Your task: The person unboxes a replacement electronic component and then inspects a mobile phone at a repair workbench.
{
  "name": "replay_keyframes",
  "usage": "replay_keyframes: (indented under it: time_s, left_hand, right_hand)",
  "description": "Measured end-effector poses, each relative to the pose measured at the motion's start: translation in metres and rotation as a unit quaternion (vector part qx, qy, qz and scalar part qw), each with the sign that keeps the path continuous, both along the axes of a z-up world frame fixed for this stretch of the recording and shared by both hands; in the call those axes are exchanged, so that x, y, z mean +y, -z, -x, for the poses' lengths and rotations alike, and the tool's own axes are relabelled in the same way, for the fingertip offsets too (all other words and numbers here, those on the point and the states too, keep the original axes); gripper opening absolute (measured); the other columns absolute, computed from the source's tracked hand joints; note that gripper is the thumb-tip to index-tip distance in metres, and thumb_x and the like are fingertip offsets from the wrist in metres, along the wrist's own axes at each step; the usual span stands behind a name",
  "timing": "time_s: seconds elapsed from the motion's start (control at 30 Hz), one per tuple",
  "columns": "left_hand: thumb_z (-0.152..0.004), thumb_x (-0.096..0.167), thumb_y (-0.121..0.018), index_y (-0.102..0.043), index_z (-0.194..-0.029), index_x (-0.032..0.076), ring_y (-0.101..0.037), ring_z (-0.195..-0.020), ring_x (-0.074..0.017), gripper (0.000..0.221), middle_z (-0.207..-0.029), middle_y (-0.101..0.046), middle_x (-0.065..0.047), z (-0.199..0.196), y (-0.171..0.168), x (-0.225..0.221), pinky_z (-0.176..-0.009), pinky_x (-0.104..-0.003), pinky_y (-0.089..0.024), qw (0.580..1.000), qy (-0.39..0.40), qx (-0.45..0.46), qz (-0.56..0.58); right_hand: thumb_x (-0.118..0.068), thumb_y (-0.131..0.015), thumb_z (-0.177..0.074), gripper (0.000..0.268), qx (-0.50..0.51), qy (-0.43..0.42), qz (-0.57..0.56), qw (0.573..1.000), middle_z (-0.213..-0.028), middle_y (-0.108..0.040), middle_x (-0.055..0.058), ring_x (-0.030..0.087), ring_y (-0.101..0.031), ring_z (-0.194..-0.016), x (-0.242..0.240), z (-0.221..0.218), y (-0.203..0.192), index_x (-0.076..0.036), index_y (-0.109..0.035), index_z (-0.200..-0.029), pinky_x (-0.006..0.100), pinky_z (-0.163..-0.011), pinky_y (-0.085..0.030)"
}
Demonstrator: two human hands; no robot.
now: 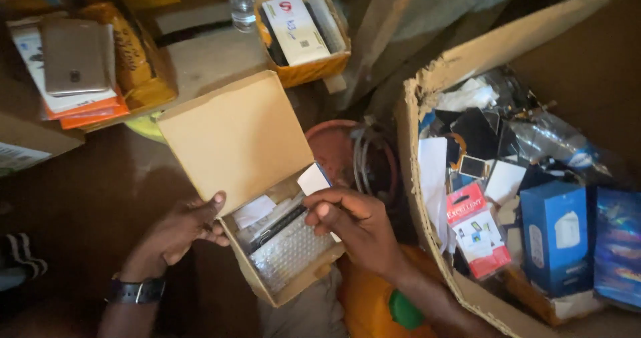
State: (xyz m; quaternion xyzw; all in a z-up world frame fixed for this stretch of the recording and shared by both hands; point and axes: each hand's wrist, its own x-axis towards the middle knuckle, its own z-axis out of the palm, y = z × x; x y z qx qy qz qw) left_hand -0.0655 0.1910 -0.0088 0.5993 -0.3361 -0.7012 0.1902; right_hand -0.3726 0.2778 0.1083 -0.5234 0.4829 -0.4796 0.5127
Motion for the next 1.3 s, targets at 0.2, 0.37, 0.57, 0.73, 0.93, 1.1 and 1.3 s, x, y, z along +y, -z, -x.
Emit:
replay_keyframes:
  time_s: [0.2, 0.37, 0.57, 0.73, 0.93, 1.1, 1.3]
  left_hand:
    - [-0.099, 0.052, -0.067, -0.068, -0.082, -0.002, -0.076, -0.062, -0.0416, 0.057, -0.066, -0.063, -0.017, 0.000, 0.020, 0.003, -0.068, -0.042, -0.056, 0.999, 0.025, -0.028, 0.006]
    - [-0.102, 0.046, -0.066, -0.067, -0.086, -0.004, -0.073, -0.062, -0.0397, 0.053, -0.067, -0.061, -0.019, 0.005, 0.013, 0.000, -0.067, -0.044, -0.060, 1.000, 0.021, -0.021, 0.003]
    - [-0.099, 0.048, -0.068, -0.068, -0.080, -0.006, -0.074, -0.062, -0.0411, 0.058, -0.064, -0.062, -0.020, 0.005, 0.019, 0.001, -0.069, -0.047, -0.062, 0.999, 0.034, -0.025, 0.015]
    - [-0.100, 0.054, -0.064, -0.067, -0.076, -0.004, -0.079, -0.065, -0.0423, 0.062, -0.064, -0.064, -0.019, 0.004, 0.016, 0.001, -0.074, -0.044, -0.060, 0.997, 0.062, -0.047, 0.018]
    - [-0.099, 0.045, -0.066, -0.072, -0.095, -0.005, -0.065, -0.060, -0.0324, 0.050, -0.068, -0.060, -0.017, -0.004, 0.041, 0.004, -0.068, -0.054, -0.066, 0.999, 0.022, 0.005, 0.032]
    - [-0.103, 0.042, -0.061, -0.073, -0.110, -0.009, -0.060, -0.071, -0.0331, 0.053, -0.081, -0.062, -0.023, 0.009, 0.004, 0.003, -0.075, -0.059, -0.065, 0.999, 0.044, -0.015, 0.013]
    - [-0.108, 0.025, -0.050, -0.065, -0.136, -0.011, -0.068, -0.100, -0.0519, 0.048, -0.124, -0.073, -0.032, 0.035, -0.041, 0.005, -0.098, -0.059, -0.053, 0.996, 0.033, -0.071, -0.044]
  right_hand:
    - [-0.028, -0.061, -0.108, 0.035, 0.015, -0.044, 0.063, 0.997, -0.094, -0.077, 0.012, 0.016, -0.071, -0.073, 0.003, -0.006, -0.019, 0.003, -0.075, -0.117, 0.028, -0.067, -0.061]
    - [-0.026, -0.058, -0.111, 0.030, 0.006, -0.102, 0.092, 0.991, -0.098, -0.075, 0.013, 0.019, -0.072, -0.083, -0.001, -0.007, -0.034, -0.001, -0.072, -0.121, 0.030, -0.072, -0.061]
    - [-0.027, -0.054, -0.112, 0.033, 0.081, -0.119, 0.131, 0.981, -0.098, -0.077, 0.012, 0.023, -0.076, -0.089, 0.000, -0.011, -0.050, -0.001, -0.073, -0.117, 0.034, -0.076, -0.061]
    - [-0.020, -0.055, -0.112, 0.024, 0.110, -0.128, 0.148, 0.975, -0.099, -0.075, 0.008, 0.020, -0.072, -0.085, 0.019, -0.003, -0.066, -0.004, -0.071, -0.120, 0.032, -0.075, -0.057]
    - [-0.029, -0.049, -0.110, 0.035, 0.248, -0.081, 0.185, 0.947, -0.103, -0.077, 0.012, 0.022, -0.081, -0.088, 0.068, 0.035, -0.133, -0.005, -0.075, -0.114, 0.031, -0.081, -0.062]
    - [-0.049, -0.046, -0.107, 0.053, 0.336, 0.021, 0.089, 0.937, -0.102, -0.087, 0.004, 0.014, -0.087, -0.092, 0.105, 0.075, -0.143, -0.012, -0.084, -0.103, 0.023, -0.085, -0.066]
    - [-0.034, -0.048, -0.112, 0.042, 0.223, 0.055, 0.071, 0.971, -0.097, -0.083, 0.010, 0.015, -0.081, -0.079, 0.132, 0.107, -0.121, -0.002, -0.075, -0.114, 0.027, -0.074, -0.069]
